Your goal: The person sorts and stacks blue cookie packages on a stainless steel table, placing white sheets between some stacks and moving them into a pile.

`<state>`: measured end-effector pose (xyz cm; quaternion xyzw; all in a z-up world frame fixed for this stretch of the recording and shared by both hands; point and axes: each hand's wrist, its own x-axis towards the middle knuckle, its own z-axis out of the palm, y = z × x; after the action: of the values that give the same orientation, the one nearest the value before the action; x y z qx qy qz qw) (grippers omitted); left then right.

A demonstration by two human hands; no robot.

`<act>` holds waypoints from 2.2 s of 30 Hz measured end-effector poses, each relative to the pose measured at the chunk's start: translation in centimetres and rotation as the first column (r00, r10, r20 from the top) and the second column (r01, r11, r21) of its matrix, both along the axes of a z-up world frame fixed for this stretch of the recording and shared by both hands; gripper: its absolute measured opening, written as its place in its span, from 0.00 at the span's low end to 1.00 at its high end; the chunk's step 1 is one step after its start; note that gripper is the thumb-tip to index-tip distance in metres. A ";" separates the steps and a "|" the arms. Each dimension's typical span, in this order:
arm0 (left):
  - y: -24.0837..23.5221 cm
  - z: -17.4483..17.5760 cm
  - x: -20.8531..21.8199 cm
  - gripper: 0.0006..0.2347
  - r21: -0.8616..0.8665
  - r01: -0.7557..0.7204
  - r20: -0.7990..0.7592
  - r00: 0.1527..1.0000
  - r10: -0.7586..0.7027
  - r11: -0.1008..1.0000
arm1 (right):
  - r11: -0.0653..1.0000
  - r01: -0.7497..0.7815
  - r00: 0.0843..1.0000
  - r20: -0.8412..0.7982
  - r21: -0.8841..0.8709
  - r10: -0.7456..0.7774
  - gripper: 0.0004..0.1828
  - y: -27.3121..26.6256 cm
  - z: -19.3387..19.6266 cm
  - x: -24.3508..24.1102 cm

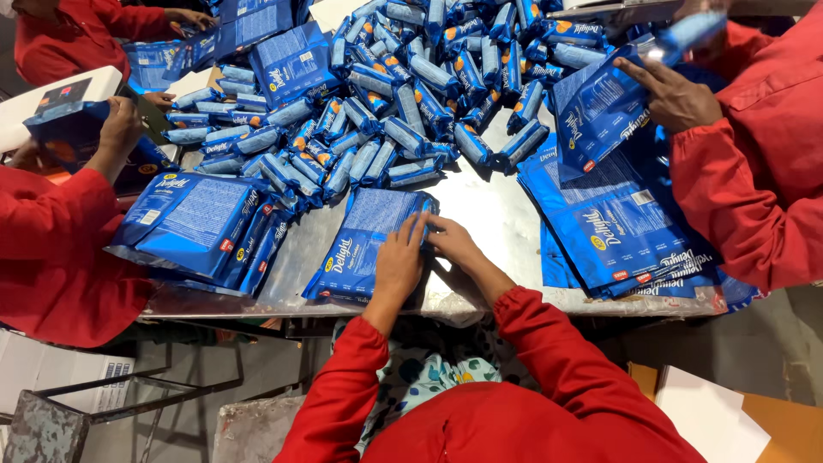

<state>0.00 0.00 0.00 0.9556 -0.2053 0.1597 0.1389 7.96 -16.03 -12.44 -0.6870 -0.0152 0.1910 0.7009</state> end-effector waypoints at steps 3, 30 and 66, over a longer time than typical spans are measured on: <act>0.2 -0.3 -0.3 0.32 -0.169 -0.019 0.051 0.998 0.028 0.985 | 0.993 0.099 0.986 0.128 0.062 -0.106 0.35 0.3 2.4 -1.3; 1.2 -0.7 -0.8 0.11 0.124 -0.186 0.130 0.977 0.170 0.975 | 0.973 0.148 0.888 0.457 -0.179 -0.051 0.20 1.0 3.9 -3.8; 1.1 -4.3 6.6 0.15 -0.125 -0.094 -0.038 0.995 0.090 0.988 | 0.978 0.179 0.961 0.192 0.104 -0.197 0.29 3.9 -0.4 -2.8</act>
<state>6.62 1.13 -4.30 0.9557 -0.1483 0.1632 0.1949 5.14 -12.12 -12.86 -0.6704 -0.0288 0.0521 0.7396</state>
